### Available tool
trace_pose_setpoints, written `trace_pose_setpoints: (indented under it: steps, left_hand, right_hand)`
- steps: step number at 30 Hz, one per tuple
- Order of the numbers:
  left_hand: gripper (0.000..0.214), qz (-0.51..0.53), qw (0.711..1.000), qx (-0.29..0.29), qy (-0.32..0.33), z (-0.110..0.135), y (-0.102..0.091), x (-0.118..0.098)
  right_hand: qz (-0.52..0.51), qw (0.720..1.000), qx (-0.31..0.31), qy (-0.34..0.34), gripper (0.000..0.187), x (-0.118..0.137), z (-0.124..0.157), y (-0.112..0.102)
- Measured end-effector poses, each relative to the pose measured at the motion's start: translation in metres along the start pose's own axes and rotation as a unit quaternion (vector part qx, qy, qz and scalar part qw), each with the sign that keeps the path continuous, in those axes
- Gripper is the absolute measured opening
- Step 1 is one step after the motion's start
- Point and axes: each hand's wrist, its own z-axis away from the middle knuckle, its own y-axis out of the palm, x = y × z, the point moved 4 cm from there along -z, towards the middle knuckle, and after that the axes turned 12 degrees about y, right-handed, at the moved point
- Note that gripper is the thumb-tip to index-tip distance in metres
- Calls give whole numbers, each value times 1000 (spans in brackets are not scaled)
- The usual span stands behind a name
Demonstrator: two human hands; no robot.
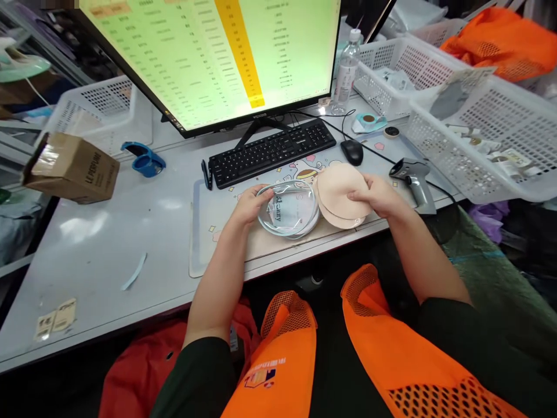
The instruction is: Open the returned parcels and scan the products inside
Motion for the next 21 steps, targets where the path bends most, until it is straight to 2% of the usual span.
trace_pose_setpoints:
  steps: [2,5,9,14,19,21]
  left_hand:
    - [63,15,1000,-25,5,0,0,1]
    - [59,28,998,-46,17,2,-1,0]
    - [53,40,998,-22,50,5,2,-11]
    - [49,47,996,-25,68,8,2,-22]
    - [47,38,995,-48,80,9,-1,-29]
    - [49,54,995,-51,73,8,-3,-30]
  right_hand:
    - [21,1000,11,-8,48,7,11,4]
    - [103,993,35,-37,44,28,13,10]
    - [191,974,118,-16,34,51,0,26]
    - [218,949,228,-8,29,71,-14,49]
    - [304,927,222,-7,30,90,-25,52]
    - [324,913,248,16,34,90,-28,50]
